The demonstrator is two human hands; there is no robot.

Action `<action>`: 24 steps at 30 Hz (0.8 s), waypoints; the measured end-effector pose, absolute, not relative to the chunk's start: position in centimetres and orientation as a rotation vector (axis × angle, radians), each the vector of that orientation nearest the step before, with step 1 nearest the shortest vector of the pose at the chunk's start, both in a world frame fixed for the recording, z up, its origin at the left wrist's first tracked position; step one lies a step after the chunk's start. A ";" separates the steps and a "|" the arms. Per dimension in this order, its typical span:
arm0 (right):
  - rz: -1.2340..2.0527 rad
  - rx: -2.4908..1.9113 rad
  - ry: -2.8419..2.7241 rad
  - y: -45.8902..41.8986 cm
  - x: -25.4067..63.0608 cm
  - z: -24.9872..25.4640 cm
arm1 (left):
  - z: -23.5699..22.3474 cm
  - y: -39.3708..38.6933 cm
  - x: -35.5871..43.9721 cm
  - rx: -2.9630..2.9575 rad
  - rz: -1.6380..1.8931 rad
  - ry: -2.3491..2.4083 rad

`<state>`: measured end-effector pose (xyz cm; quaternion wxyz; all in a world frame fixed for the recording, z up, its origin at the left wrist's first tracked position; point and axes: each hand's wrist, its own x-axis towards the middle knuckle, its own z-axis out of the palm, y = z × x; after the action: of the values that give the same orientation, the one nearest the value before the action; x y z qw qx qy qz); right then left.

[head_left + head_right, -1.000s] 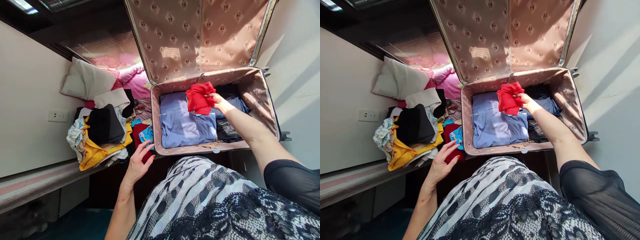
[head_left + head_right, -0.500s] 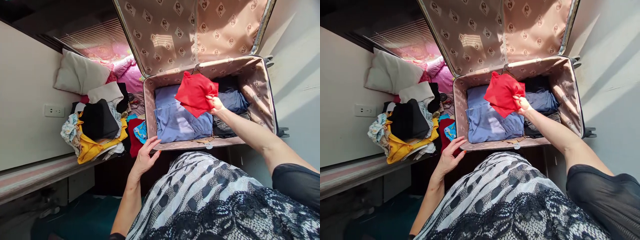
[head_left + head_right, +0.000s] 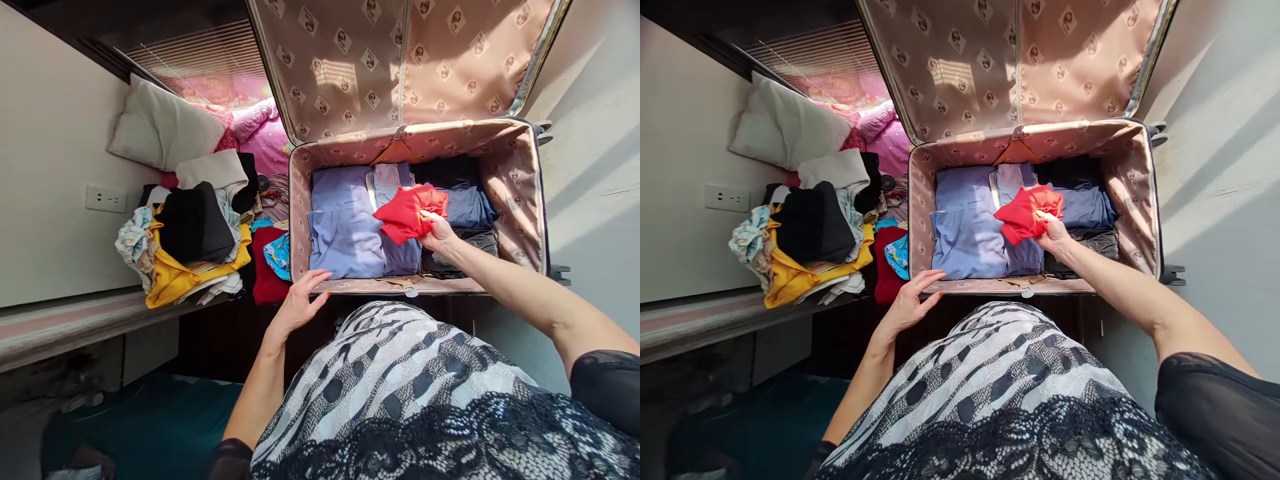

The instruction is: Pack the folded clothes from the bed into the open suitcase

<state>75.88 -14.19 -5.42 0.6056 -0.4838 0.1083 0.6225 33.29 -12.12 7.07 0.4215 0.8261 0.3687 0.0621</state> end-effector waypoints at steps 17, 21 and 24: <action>1.594 -1.083 0.462 -17.4 73.1 -3.2 | 4.6 -12.1 35.2 1.976 0.123 0.924; 1.495 -0.984 0.239 -14.7 74.3 -0.7 | 4.2 -12.4 35.1 1.870 0.167 0.943; 1.488 -0.978 0.168 -15.1 73.7 0.9 | 3.3 -12.1 37.3 1.483 0.216 1.038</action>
<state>73.67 -15.14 0.88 0.6263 -0.4263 0.0733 0.6486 37.33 -12.10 3.32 0.6126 0.6429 0.4501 0.0935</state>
